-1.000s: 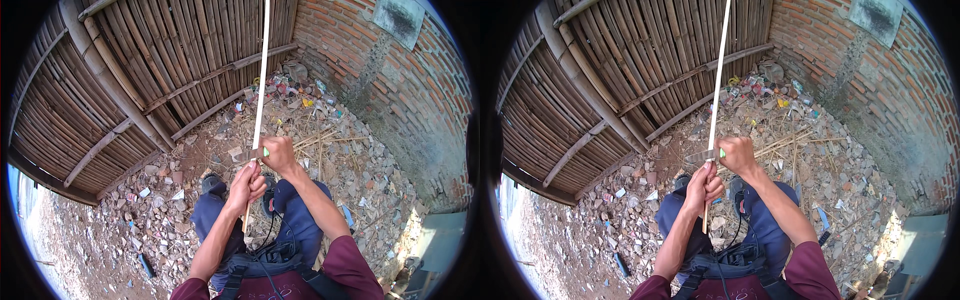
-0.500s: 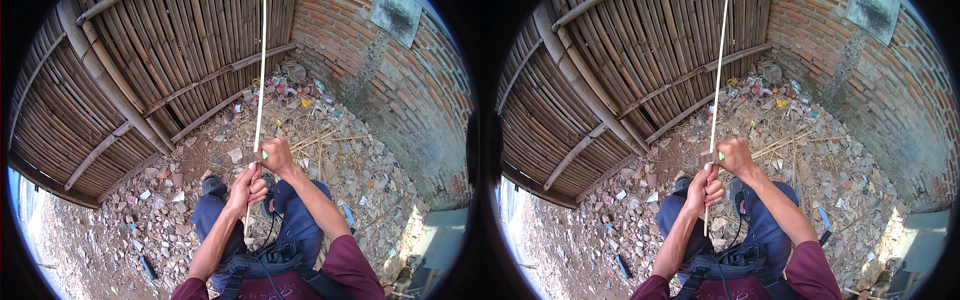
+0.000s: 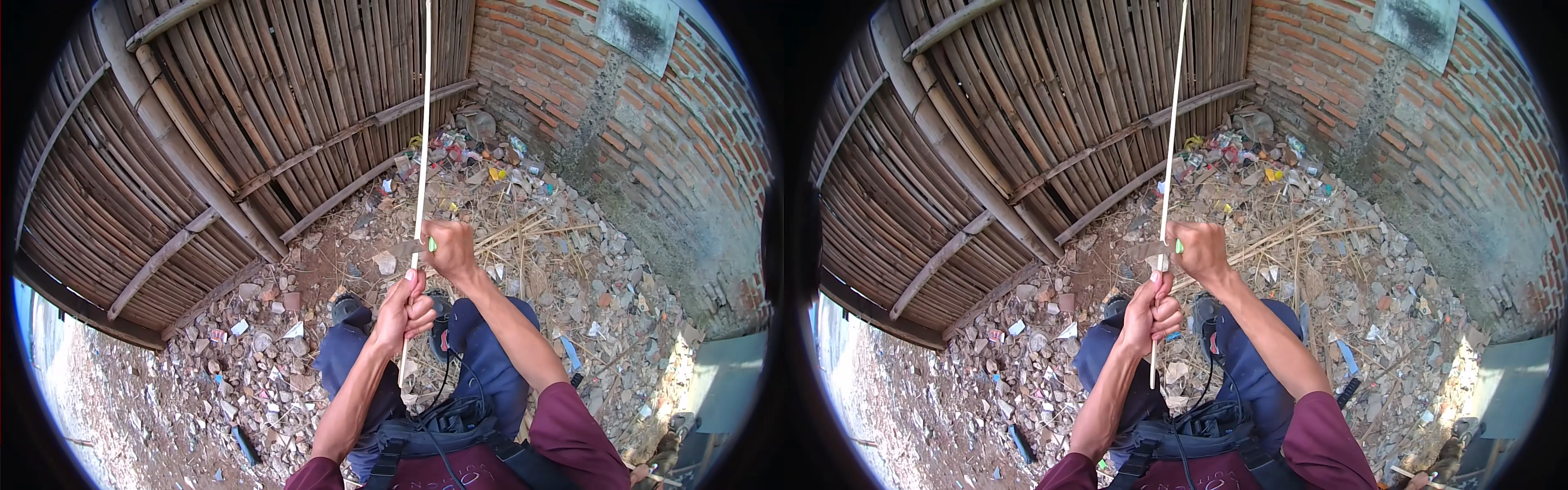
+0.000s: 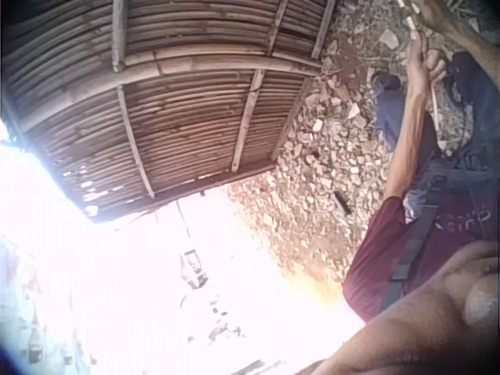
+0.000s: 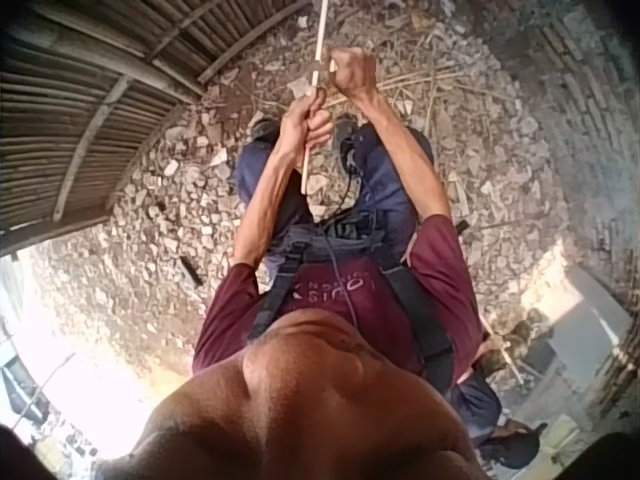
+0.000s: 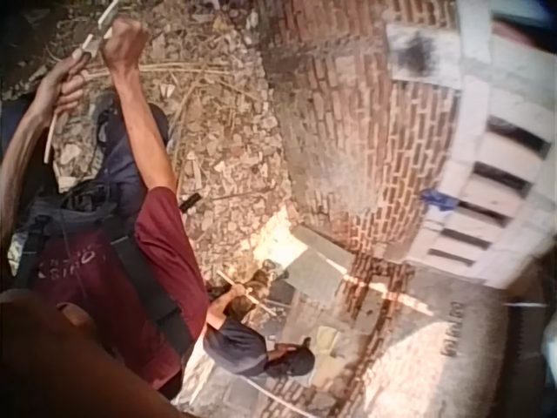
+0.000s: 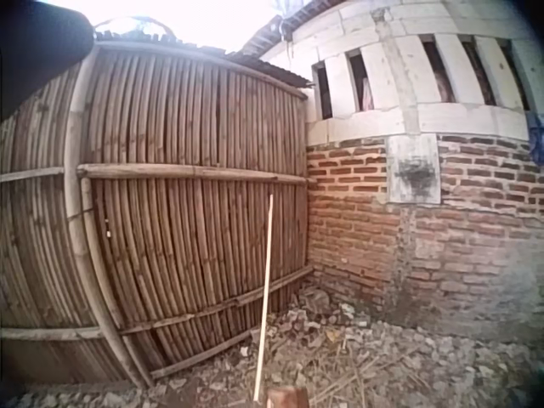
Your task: The person uses a utility knife to shave thin layers off a long bamboo strip while seated on the ground.
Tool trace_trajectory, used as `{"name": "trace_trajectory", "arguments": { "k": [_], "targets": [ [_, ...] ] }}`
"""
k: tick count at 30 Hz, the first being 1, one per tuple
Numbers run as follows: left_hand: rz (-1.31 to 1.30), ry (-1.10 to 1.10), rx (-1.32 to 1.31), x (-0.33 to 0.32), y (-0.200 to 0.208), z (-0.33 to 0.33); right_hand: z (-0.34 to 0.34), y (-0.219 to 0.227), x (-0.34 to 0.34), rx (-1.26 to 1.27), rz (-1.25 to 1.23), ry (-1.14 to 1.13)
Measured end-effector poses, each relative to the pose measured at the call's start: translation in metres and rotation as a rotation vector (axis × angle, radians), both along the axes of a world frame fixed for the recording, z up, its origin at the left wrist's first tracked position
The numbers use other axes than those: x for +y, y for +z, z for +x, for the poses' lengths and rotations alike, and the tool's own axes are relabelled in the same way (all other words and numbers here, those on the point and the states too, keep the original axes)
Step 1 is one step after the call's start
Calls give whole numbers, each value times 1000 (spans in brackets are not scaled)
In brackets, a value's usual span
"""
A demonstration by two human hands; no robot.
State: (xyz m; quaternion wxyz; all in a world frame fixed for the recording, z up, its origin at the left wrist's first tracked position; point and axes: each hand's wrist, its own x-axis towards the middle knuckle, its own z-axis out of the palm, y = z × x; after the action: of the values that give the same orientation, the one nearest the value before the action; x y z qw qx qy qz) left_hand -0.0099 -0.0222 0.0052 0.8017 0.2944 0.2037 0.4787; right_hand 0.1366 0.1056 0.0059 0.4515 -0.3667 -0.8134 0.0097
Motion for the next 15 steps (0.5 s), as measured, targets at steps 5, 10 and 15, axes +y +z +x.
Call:
{"name": "trace_trajectory", "arguments": {
  "k": [5,10,15],
  "targets": [
    [-7,16,66,-1,4,6,3,-2,16,89,-52,-62],
    [22,-25,129,-16,0,14,32,14,54,205,-2,-320],
    [42,-25,299,-24,-4,14,50,21,69,269,-70,-395]
  ]
}}
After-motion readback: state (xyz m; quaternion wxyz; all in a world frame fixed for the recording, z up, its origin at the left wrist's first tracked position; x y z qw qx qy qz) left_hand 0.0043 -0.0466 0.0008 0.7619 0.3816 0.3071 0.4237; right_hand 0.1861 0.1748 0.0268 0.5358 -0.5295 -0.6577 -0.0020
